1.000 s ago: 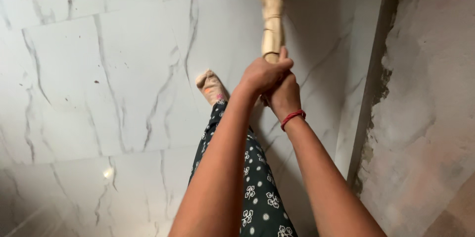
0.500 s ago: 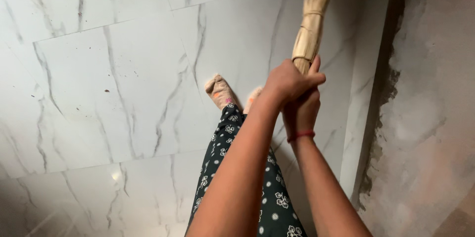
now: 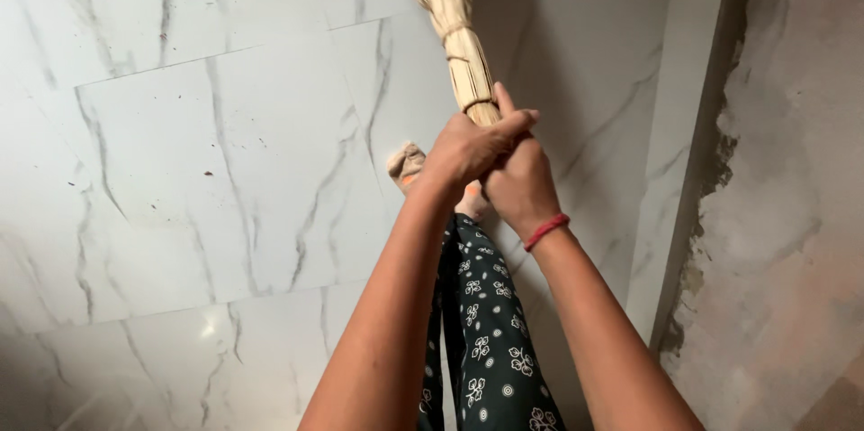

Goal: The person sweeps the tiled floor using a straw broom, moving debris into a pile.

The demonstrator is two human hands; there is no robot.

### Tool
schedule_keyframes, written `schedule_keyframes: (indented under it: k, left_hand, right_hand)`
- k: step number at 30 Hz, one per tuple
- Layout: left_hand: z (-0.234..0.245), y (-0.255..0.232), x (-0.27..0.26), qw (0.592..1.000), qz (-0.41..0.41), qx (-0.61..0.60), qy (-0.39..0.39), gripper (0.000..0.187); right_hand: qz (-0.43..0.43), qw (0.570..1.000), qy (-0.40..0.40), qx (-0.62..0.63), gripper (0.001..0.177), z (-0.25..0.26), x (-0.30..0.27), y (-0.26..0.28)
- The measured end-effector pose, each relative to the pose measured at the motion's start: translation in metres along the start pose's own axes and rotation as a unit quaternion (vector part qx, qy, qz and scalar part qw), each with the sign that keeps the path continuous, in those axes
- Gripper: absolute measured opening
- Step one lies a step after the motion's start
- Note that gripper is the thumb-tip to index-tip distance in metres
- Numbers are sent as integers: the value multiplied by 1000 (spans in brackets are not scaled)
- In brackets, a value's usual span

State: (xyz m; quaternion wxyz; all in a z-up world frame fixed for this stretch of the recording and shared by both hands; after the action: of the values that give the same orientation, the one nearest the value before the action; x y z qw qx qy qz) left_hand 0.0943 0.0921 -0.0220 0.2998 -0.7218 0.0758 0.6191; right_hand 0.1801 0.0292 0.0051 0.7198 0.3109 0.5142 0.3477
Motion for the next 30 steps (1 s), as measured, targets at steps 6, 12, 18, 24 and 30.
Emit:
schedule_keyframes:
  k: [6,12,18,24,30]
  left_hand:
    - [-17,-13,-15,995,-54,59,-65,65]
    - [-33,-4,16,985,-32,159,61,72]
    - [6,46,50,986,-39,26,158,60]
    - [102,75,1,999,32,30,1,49]
    - [97,45,-8,993,-51,-66,-88,46]
  right_hand:
    - [65,995,-61,52,70,4,-21,6]
    - [-132,973,-184,43,73,-7,-29,-4]
    - [-253,956,-127,-79,33,-55,-12,-49]
    - [-162,982,35,-87,42,-122,-19,-6]
    - [-178,970,85,-145,54,-96,4,31]
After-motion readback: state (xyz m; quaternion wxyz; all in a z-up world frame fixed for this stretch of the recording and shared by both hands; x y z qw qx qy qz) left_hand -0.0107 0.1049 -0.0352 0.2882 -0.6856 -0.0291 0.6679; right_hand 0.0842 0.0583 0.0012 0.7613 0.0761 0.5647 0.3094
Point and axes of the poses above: each hand's wrist, its own x-axis towards the middle knuckle, its own z-axis out of the back of the hand, y = z × x, the point moved 1 cm from there along x, towards the middle knuckle, and after that the axes turned 4 degrees about x, right-handed, at the moved point
